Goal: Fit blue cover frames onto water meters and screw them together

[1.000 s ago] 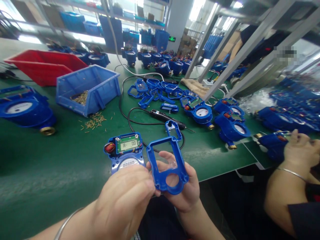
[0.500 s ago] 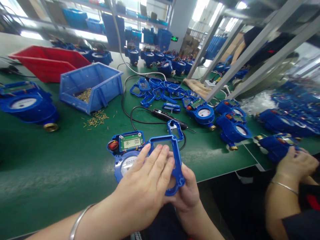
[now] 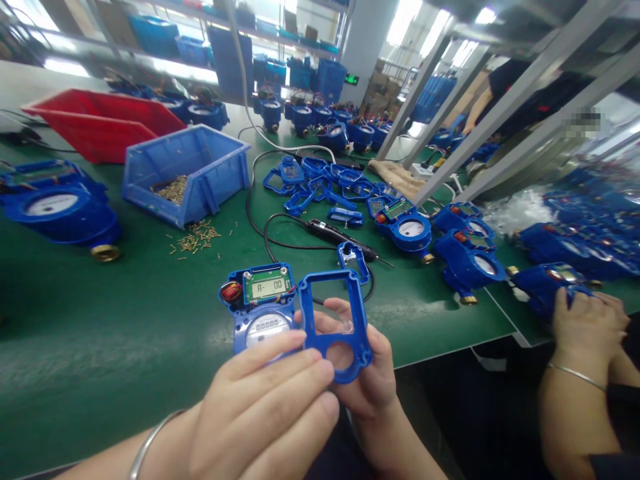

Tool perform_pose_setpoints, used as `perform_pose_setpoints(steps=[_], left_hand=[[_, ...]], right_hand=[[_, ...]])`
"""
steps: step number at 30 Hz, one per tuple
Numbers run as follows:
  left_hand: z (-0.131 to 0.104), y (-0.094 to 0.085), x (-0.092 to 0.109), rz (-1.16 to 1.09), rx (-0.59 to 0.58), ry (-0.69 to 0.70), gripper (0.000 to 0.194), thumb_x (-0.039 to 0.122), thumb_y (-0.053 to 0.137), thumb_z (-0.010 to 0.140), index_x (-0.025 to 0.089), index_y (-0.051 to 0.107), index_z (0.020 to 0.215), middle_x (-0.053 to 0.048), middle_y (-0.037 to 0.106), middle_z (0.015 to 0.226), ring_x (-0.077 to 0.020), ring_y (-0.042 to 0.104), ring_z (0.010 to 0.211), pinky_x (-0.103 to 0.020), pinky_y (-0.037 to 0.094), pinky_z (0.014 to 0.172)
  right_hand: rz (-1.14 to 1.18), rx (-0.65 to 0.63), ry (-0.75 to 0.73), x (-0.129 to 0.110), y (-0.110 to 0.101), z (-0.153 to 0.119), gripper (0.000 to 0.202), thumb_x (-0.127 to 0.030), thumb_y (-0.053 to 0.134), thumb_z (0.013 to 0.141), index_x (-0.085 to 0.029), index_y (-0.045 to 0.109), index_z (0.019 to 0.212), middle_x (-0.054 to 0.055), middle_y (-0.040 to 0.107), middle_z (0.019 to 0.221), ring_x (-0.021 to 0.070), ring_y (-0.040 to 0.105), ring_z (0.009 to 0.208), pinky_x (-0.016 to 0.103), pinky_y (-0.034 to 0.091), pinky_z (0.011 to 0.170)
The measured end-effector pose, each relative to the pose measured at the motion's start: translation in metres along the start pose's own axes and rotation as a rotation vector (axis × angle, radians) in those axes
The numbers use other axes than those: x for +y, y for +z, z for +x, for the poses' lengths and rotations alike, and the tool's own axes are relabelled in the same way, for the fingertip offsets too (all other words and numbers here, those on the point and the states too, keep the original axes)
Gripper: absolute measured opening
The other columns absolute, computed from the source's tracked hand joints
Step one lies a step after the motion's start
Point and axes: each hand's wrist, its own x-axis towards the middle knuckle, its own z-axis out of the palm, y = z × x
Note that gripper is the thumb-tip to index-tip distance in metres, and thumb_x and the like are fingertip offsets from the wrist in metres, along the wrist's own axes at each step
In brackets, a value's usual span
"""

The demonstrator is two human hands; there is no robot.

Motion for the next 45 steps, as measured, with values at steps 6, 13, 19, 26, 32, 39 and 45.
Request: perform_pose_setpoints(steps=[6, 13, 19, 26, 32, 39, 45], left_hand=[[0.009, 0.018, -0.016, 0.271, 0.007, -0.039, 0.05, 0.048, 0.046, 0.088, 0.004, 0.061, 0.106, -0.019, 0.067, 0.111, -0.029, 0.059, 0.11, -0.053, 0.021, 0.111], [-0.005, 0.036, -0.005, 0.268, -0.065, 0.044, 0.032, 0.021, 0.048, 0.088, 0.003, 0.06, 0.111, -0.018, 0.063, 0.118, -0.0293, 0.056, 0.115, -0.049, 0.028, 0.11], [-0.012, 0.036, -0.003, 0.116, 0.012, 0.155, 0.033, 0.009, 0.035, 0.087, 0.006, 0.066, 0.098, -0.012, 0.071, 0.105, -0.0225, 0.061, 0.106, -0.041, 0.041, 0.103], [0.006, -0.01, 0.001, -0.335, 0.071, -0.233, 0.011, 0.024, 0.056, 0.087, 0.021, 0.066, 0.082, -0.001, 0.074, 0.077, -0.0147, 0.07, 0.076, -0.026, 0.058, 0.079], [-0.005, -0.024, -0.011, -1.113, 0.127, -0.796, 0.027, 0.045, 0.061, 0.079, 0.018, 0.063, 0.073, -0.002, 0.071, 0.067, -0.0147, 0.067, 0.058, -0.022, 0.057, 0.05], [-0.022, -0.022, -0.023, -0.996, 0.257, -0.84, 0.031, 0.046, 0.061, 0.08, 0.016, 0.066, 0.073, -0.004, 0.07, 0.06, -0.0152, 0.066, 0.052, -0.022, 0.056, 0.047], [-0.04, -0.024, -0.061, -0.011, 0.366, -0.701, 0.006, 0.016, 0.062, 0.079, 0.02, 0.068, 0.078, 0.001, 0.07, 0.073, -0.0118, 0.065, 0.066, -0.021, 0.055, 0.062]], right_hand=[[-0.033, 0.034, -0.075, 0.002, -0.007, 0.002, 0.037, -0.041, 0.058, 0.076, -0.02, 0.06, 0.106, 0.006, 0.069, 0.098, 0.019, 0.064, 0.091, 0.034, 0.048, 0.088], [-0.058, 0.062, -0.08, 0.003, -0.007, 0.005, 0.035, -0.038, 0.059, 0.077, -0.02, 0.059, 0.107, 0.008, 0.067, 0.108, 0.0218, 0.062, 0.101, 0.041, 0.037, 0.103], [-0.105, 0.002, -0.105, 0.0, 0.002, -0.002, 0.037, -0.04, 0.061, 0.078, -0.023, 0.056, 0.111, 0.009, 0.063, 0.116, 0.0256, 0.06, 0.106, 0.047, 0.037, 0.102], [-0.698, 0.015, -0.453, -0.029, 0.011, -0.012, 0.066, -0.067, 0.055, 0.072, -0.029, 0.05, 0.126, 0.008, 0.047, 0.135, 0.0307, 0.045, 0.123, 0.048, 0.04, 0.1], [-1.476, -0.338, -0.587, -0.035, 0.003, -0.009, 0.086, -0.031, 0.075, 0.07, -0.044, 0.025, 0.139, -0.004, 0.023, 0.151, 0.0274, 0.021, 0.138, 0.047, 0.018, 0.114], [-1.619, -0.358, -0.732, -0.018, 0.006, 0.01, 0.084, -0.013, 0.068, 0.072, -0.035, 0.026, 0.142, 0.007, 0.038, 0.137, 0.0277, 0.041, 0.123, 0.045, 0.038, 0.103], [-1.315, -0.091, -0.609, -0.024, 0.003, 0.045, 0.069, -0.016, 0.072, 0.068, -0.031, 0.047, 0.13, 0.007, 0.044, 0.132, 0.0295, 0.043, 0.121, 0.049, 0.035, 0.104]])
